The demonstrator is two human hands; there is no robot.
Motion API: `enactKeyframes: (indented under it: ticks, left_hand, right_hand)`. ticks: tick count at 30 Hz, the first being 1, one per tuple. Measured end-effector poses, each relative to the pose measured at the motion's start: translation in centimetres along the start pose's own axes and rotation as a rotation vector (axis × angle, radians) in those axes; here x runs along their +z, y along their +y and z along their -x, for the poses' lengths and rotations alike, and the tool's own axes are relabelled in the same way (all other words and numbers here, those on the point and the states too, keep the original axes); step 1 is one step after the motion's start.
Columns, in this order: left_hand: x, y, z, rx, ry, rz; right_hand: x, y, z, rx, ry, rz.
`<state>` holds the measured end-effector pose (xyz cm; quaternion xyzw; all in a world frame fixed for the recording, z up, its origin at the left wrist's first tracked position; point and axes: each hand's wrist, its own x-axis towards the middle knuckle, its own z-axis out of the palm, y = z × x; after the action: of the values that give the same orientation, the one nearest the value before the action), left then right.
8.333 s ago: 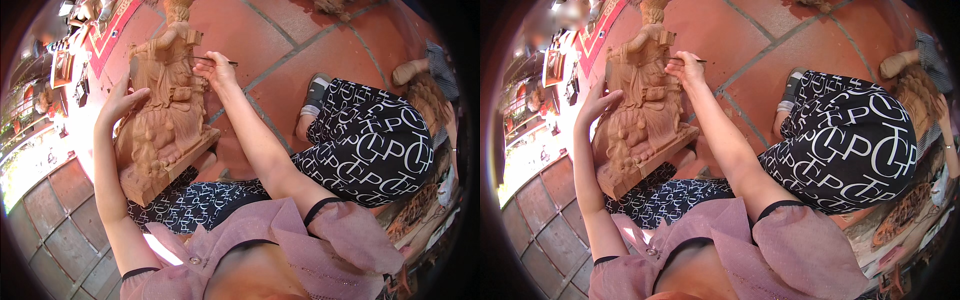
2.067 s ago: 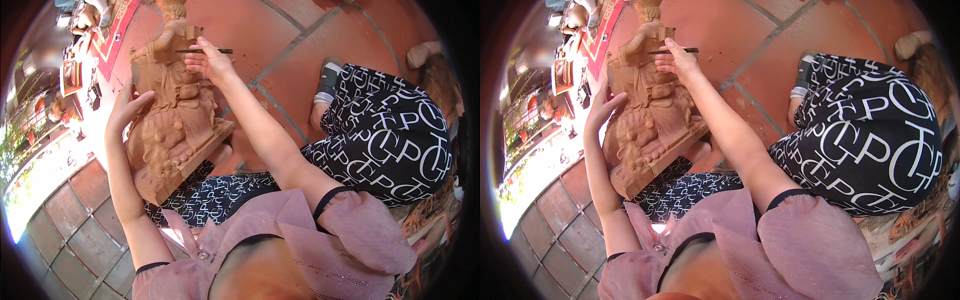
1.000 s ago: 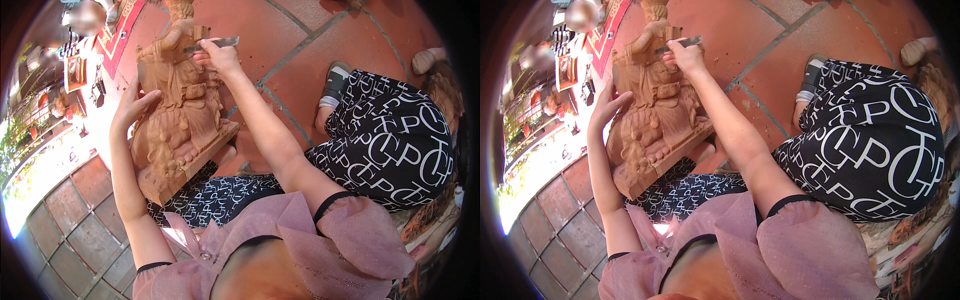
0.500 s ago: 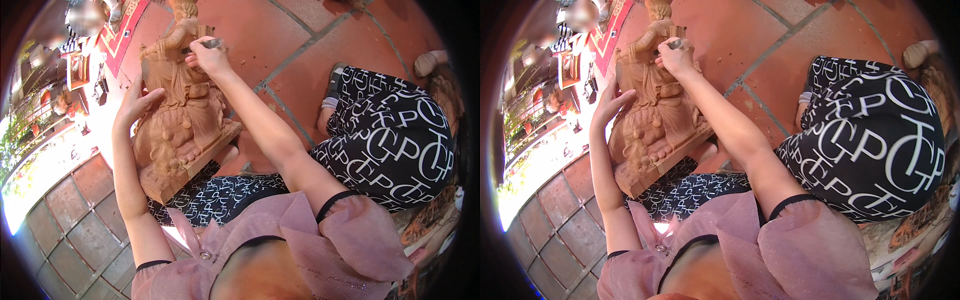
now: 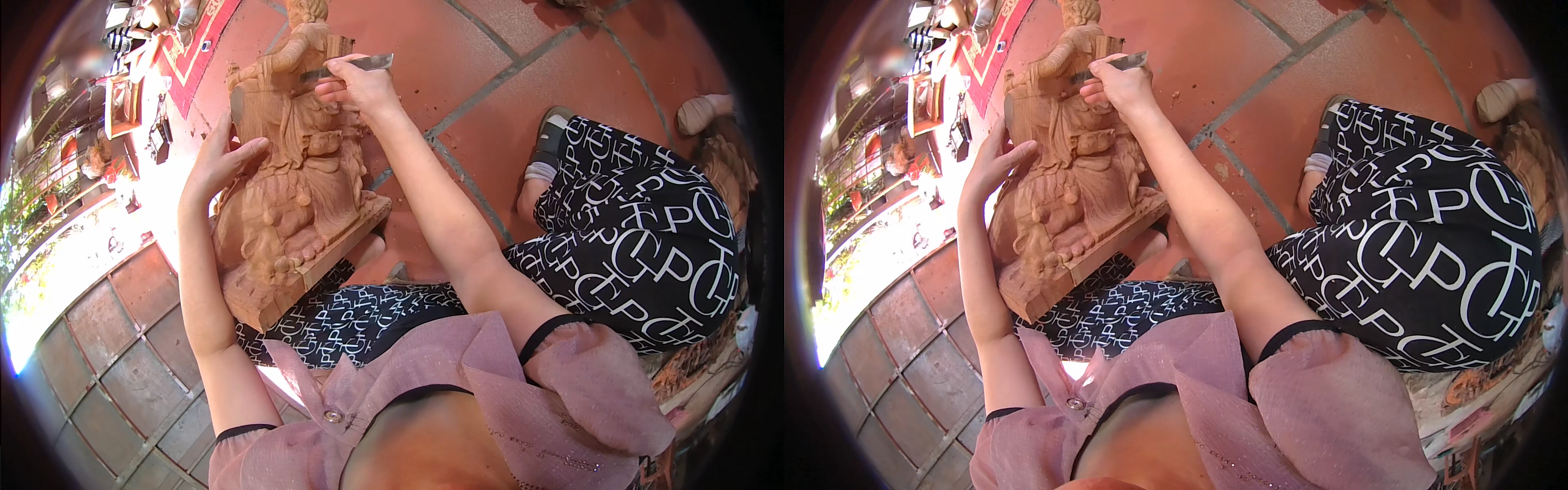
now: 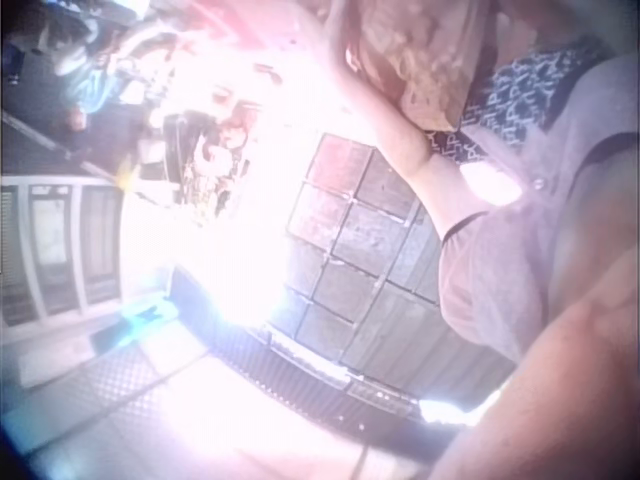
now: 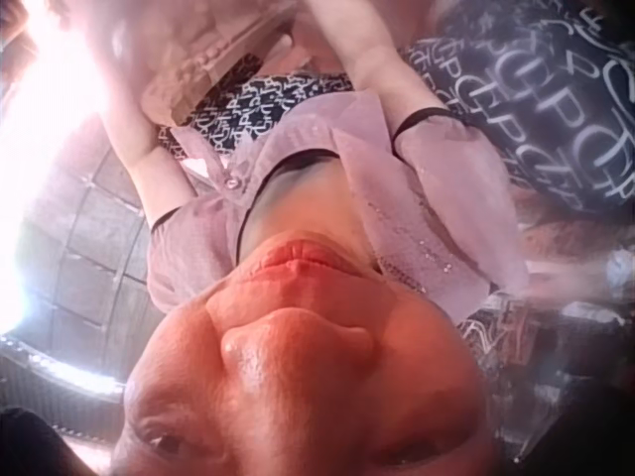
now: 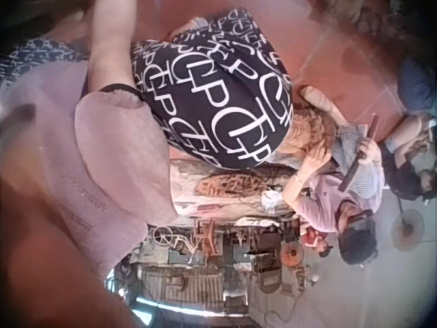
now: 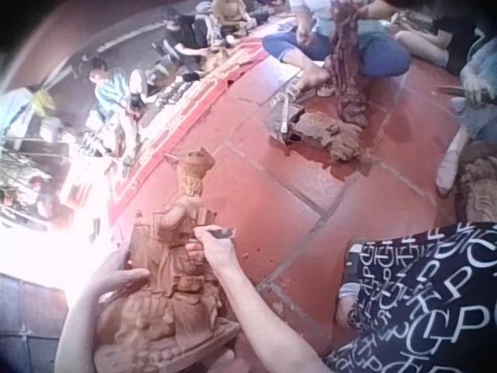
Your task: The person carves a wooden figurine using a chisel, holding the piece in their lap and refining details on the surface. The person rotates the figurine to access different areas and continues to chip away wood shavings.
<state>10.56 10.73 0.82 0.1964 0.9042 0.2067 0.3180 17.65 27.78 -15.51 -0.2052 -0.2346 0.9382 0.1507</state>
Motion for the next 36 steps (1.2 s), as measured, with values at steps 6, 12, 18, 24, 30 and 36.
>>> enactKeyframes:
  ticks: [6, 12, 18, 24, 30, 36]
  left_hand:
    - [0.1, -0.2, 0.0, 0.029, -0.004, 0.050]
    - [0.2, -0.1, -0.2, 0.042, 0.021, 0.003]
    - [-0.1, 0.5, -0.1, -0.027, -0.049, 0.031]
    - [0.0, 0.3, 0.0, -0.020, -0.037, -0.014]
    - [0.2, 0.2, -0.1, 0.014, -0.012, 0.024]
    - [0.0, 0.9, 0.1, -0.032, -0.056, -0.025]
  right_hand:
    - [0.5, 0.3, -0.3, 0.025, 0.038, -0.012]
    - [1.7, 0.4, -0.7, -0.084, 0.024, 0.081]
    - [0.6, -0.1, 0.4, -0.066, -0.025, -0.069]
    - [-0.7, 0.7, 0.0, -0.088, 0.101, -0.045]
    - [1.4, 2.7, 0.6, -0.160, 0.094, -0.059]
    - [3.5, 2.3, 1.7, -0.156, 0.139, -0.040]
